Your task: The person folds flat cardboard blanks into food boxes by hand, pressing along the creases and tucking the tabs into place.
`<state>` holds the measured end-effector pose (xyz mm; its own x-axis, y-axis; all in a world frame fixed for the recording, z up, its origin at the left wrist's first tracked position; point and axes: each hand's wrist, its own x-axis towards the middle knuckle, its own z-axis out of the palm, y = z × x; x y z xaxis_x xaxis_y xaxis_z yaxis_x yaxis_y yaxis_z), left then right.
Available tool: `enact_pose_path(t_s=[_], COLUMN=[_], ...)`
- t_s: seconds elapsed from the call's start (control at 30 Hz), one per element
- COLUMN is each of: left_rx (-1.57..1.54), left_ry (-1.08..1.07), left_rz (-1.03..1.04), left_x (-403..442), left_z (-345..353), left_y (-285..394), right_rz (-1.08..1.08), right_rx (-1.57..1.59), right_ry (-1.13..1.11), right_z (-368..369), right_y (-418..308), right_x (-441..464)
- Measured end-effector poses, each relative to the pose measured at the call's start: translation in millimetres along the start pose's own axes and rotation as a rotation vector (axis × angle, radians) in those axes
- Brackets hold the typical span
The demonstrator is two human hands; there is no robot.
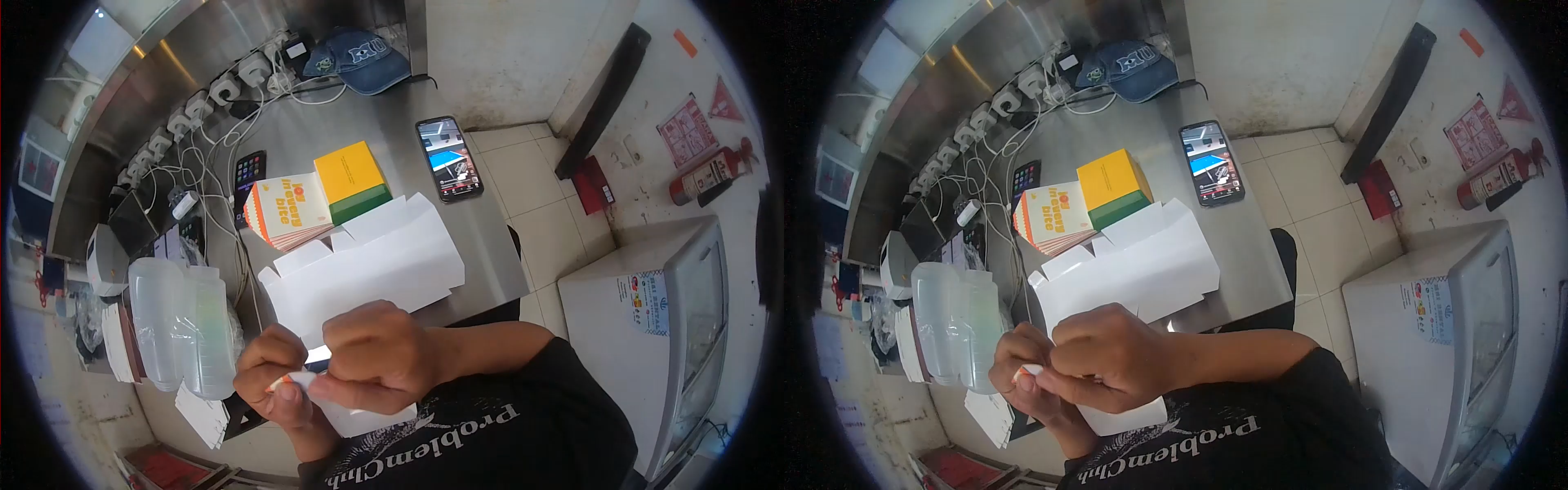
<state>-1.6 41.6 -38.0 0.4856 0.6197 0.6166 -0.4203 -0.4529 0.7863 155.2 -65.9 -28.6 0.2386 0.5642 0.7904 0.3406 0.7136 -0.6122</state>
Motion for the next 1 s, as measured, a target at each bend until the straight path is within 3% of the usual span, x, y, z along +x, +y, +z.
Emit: enact_pose_path(t_s=[0.1,0.2,0.3,0.53,0.63,0.7,0.87,0.9,0.93,1.0], left_rx=[0.045,0.135,0.187,0.308,0.434,0.428,0.477,0.377,0.275,0.303], left_ry=[-0.025,0.126,0.181,-0.148,-0.089,0.049,-0.011,0.044,0.097,0.091], left_rz=[-0.082,0.052,-0.003,-0.341,-0.378,-0.262,-0.268,-0.394,-0.519,-0.512], left_x=[4,1,1,-26,-42,-44,-39,-40,-41,-51], left_z=[5,4,1,-23,-25,-27,-22,-13,-9,-15], left_y=[3,2,6,-4,-8,-7,-4,-3,-3,-9], right_rz=[0.045,0.011,0.013,-0.082,0.011,0.414,0.287,0.218,0.220,0.395], right_rx=[-0.053,0.037,-0.080,-0.356,-0.383,0.061,-0.063,-0.182,-0.187,-0.010], right_ry=[-0.065,-0.014,-0.050,0.168,0.145,0.040,0.044,0.028,0.031,0.170], right_z=[-1,-1,3,-9,-8,-6,-5,-9,-7,2], right_y=[6,22,31,32,29,23,37,36,34,30], right_x=[2,0,-14,-14,-15,-18,-30,-29,-29,-30])
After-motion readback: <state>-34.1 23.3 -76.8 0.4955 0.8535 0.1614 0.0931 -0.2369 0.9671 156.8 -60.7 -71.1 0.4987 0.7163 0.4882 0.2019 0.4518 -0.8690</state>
